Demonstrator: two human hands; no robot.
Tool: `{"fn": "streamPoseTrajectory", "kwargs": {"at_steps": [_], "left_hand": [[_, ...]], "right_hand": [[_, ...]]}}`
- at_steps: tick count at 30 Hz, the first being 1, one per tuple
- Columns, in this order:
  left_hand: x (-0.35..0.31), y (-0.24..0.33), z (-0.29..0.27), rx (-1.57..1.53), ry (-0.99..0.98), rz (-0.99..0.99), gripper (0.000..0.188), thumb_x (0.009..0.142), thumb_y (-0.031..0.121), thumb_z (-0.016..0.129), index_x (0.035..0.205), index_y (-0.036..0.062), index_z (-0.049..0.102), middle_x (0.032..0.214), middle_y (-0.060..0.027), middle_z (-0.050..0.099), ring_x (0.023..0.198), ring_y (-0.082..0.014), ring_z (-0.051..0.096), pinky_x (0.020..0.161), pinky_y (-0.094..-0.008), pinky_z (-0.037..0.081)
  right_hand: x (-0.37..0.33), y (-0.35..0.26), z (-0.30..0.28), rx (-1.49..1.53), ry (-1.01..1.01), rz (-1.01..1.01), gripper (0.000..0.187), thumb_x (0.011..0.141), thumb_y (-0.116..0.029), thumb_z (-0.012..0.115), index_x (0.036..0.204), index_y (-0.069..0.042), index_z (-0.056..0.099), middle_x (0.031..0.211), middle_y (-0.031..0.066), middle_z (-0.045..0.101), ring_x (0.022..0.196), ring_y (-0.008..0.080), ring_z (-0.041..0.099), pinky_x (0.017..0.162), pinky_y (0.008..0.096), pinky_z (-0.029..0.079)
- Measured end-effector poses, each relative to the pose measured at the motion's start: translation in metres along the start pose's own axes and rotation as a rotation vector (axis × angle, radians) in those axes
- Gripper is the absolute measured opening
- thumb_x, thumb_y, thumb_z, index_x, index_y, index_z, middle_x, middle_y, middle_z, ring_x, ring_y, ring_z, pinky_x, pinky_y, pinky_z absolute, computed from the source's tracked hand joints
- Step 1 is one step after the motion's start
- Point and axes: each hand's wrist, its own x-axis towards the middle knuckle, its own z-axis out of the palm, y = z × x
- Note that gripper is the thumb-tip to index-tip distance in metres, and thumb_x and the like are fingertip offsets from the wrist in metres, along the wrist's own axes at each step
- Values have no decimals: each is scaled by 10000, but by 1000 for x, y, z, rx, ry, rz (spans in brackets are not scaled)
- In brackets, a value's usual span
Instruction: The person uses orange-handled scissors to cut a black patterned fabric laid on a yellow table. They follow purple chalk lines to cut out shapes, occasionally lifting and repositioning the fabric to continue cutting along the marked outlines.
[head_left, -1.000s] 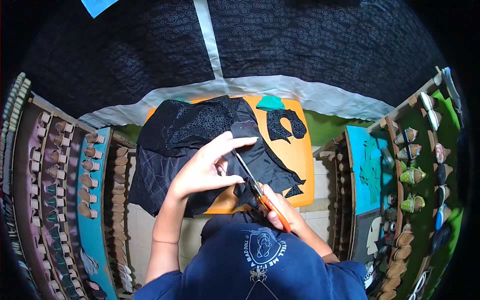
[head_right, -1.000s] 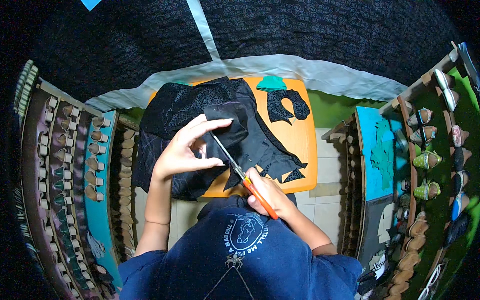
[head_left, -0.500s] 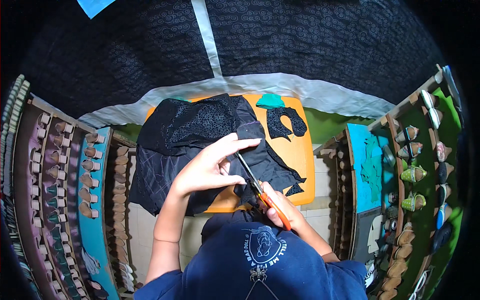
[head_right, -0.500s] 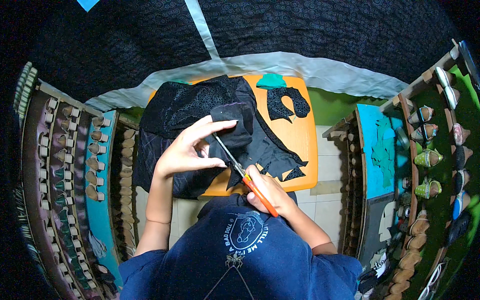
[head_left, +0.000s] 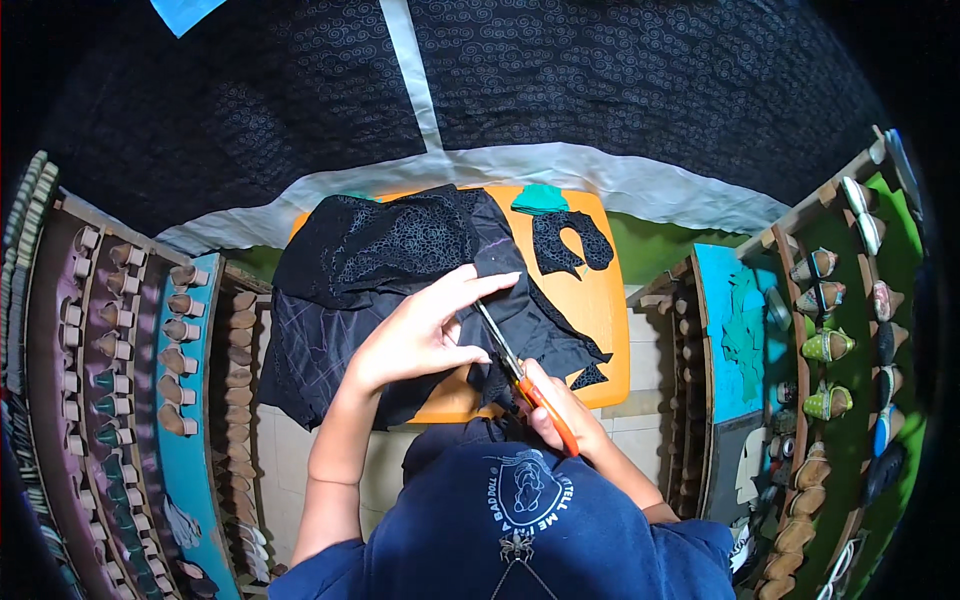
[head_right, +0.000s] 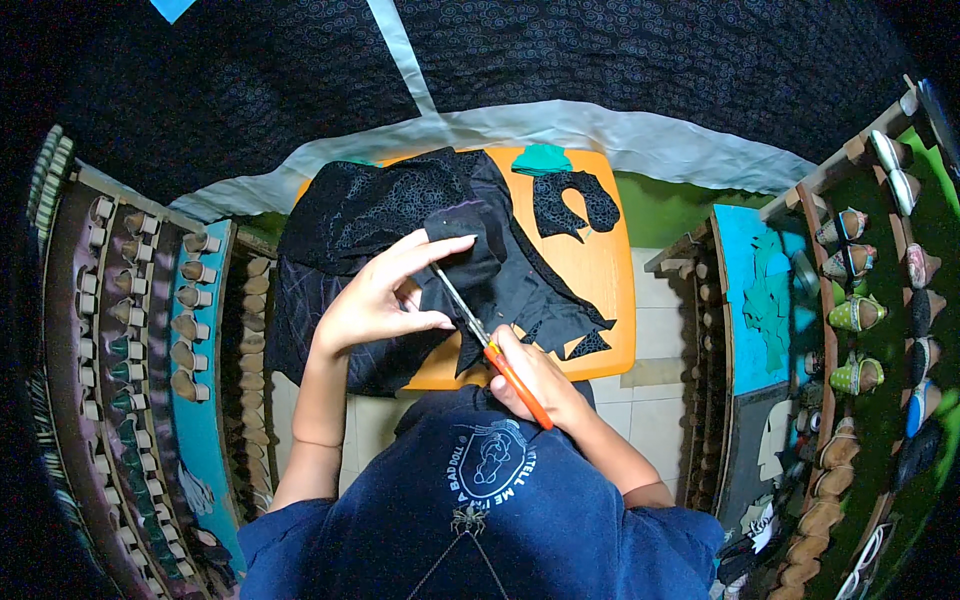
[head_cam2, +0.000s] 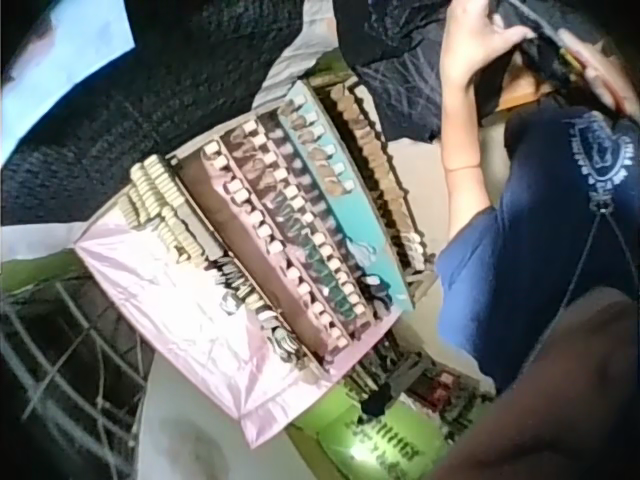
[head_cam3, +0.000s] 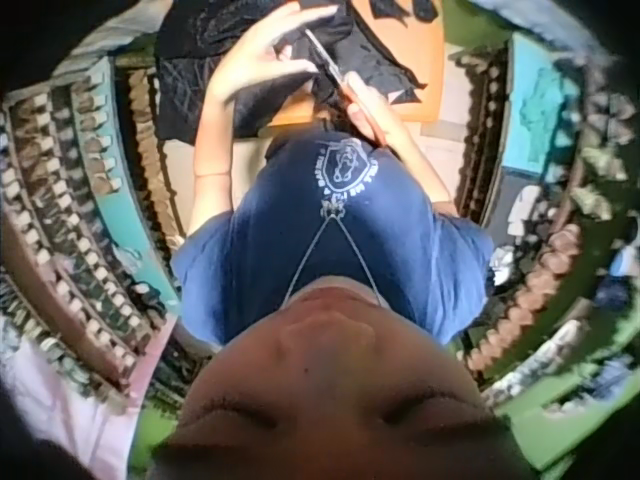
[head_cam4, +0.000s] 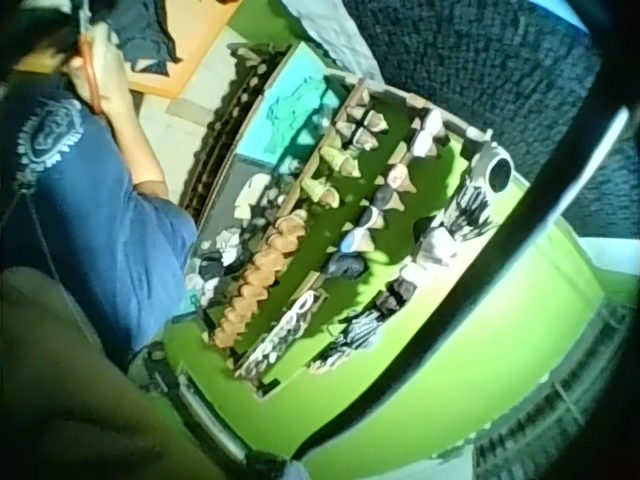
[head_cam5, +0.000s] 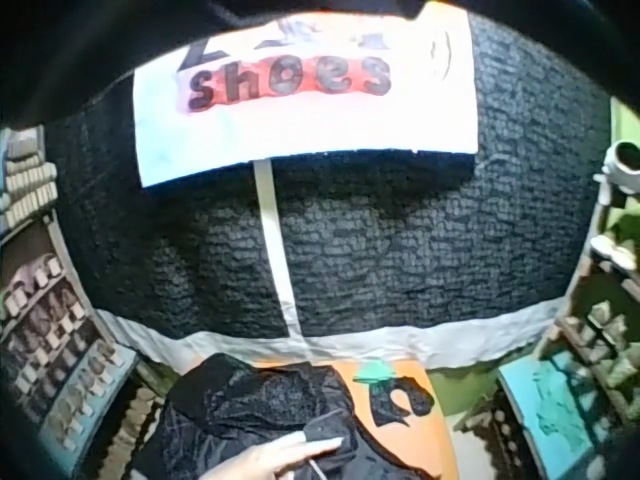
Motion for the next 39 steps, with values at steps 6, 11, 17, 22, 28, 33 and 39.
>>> {"fn": "streamPoseTrajectory", "kwargs": {"at_steps": [6,11,17,22,28,33,39], "left_hand": [[2,6,2,-48,-21,18,720,581,38,706,1239,136,430,835,0,375,572,-56,359,468,-182,323],[6,-17,-2,-223,-5,14,729,549,19,737,1215,132,462,927,23,401,562,7,327,458,-144,301],[-4,-155,34,-522,103,-243,785,546,-26,754,1243,108,420,1215,-39,324,535,21,387,473,-141,361],[-38,-241,79,-346,425,-542,429,648,205,737,1027,55,605,648,50,544,596,-36,433,522,-167,345],[-27,-249,84,-42,647,-562,211,630,124,706,816,38,654,826,-72,645,743,-134,583,670,-242,431],[-28,-262,93,-71,874,-504,367,629,7,653,987,40,578,1013,-114,581,983,-189,525,865,-283,386],[-15,-186,79,200,857,-74,373,742,-1,538,1113,25,510,1118,-146,518,1068,-256,481,876,-294,390]], "right_hand": [[1,4,0,-4,-1,14,549,818,-576,316,892,-32,317,667,212,457,639,421,496,553,422,384],[-7,24,-4,-96,-22,110,472,847,-498,344,905,-30,325,668,223,496,666,428,517,560,432,402],[-19,62,-5,-312,-31,509,558,831,-520,384,850,37,413,700,271,552,732,415,559,628,422,443],[-42,90,-6,-360,-103,647,720,783,-619,374,841,93,465,724,261,556,738,366,576,647,386,443],[-41,94,-10,-367,5,650,661,714,-618,500,852,28,509,741,254,576,744,370,584,634,400,437],[-15,86,-6,-426,113,691,590,697,-565,562,837,6,519,690,210,582,710,352,587,621,395,435],[6,110,-7,-570,132,727,668,713,-617,496,889,27,495,732,244,590,741,375,591,638,445,456]]}}
